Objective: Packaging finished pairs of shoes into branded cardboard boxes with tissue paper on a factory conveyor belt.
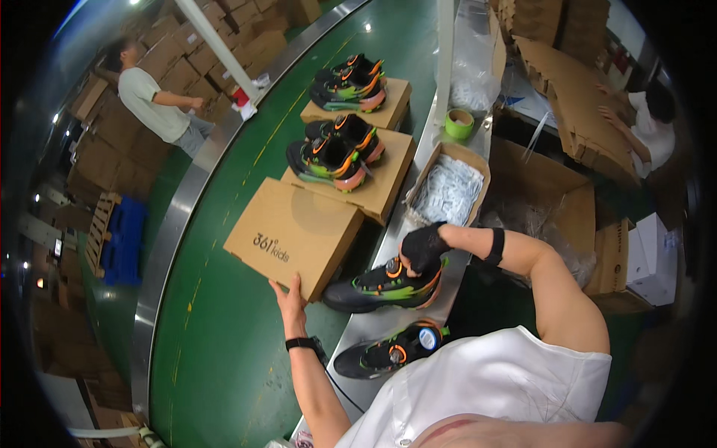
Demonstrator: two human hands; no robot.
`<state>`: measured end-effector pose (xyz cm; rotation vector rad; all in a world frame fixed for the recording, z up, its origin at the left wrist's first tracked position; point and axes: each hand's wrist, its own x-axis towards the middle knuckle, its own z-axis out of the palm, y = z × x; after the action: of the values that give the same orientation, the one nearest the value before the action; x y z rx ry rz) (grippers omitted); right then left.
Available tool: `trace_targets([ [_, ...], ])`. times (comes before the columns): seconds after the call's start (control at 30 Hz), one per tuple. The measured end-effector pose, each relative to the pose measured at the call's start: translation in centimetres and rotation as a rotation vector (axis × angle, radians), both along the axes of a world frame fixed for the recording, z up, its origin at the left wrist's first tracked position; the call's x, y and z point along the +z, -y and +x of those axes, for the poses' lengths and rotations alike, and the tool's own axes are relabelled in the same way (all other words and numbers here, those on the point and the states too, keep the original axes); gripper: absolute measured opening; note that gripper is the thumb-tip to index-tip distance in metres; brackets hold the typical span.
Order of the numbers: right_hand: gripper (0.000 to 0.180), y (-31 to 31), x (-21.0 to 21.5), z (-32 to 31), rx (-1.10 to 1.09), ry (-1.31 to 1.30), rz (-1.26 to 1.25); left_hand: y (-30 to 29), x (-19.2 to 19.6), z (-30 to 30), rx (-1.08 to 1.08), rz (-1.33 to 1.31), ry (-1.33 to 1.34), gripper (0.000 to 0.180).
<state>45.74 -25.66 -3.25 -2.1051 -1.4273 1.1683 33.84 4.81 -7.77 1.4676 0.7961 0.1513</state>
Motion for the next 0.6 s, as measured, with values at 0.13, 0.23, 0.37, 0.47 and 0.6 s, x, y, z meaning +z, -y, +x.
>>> trace_targets([
  [0.13, 0.038, 0.3, -0.2, -2.6, 0.114, -0.010, -0.145, -1.0, -0.4, -0.3, 0.061, -0.146, 0.040, 0.077],
  [0.23, 0.040, 1.7, -3.2, -7.9, 0.204, 0.445, 0.234, -2.5, -0.4, -1.5, 0.145, -0.168, 0.099, 0.063],
  [0.37, 0.030, 0.3, -3.6, -10.2, 0.339, 0.562, 0.006, -2.6, 1.3, -2.8, 0.362, -0.195, 0.190, 0.039],
  [0.47, 0.030, -0.1, -1.9, -8.7, 0.343, 0.376, -0.007, -3.3, 2.9, -5.0, 0.366, -0.117, 0.198, 0.034],
  [0.6, 0.042, -2.9, 4.4, -6.9, -0.049, 0.438, 0.570, -1.8, 6.5, -6.5, 0.323, 0.077, 0.188, 0.037],
])
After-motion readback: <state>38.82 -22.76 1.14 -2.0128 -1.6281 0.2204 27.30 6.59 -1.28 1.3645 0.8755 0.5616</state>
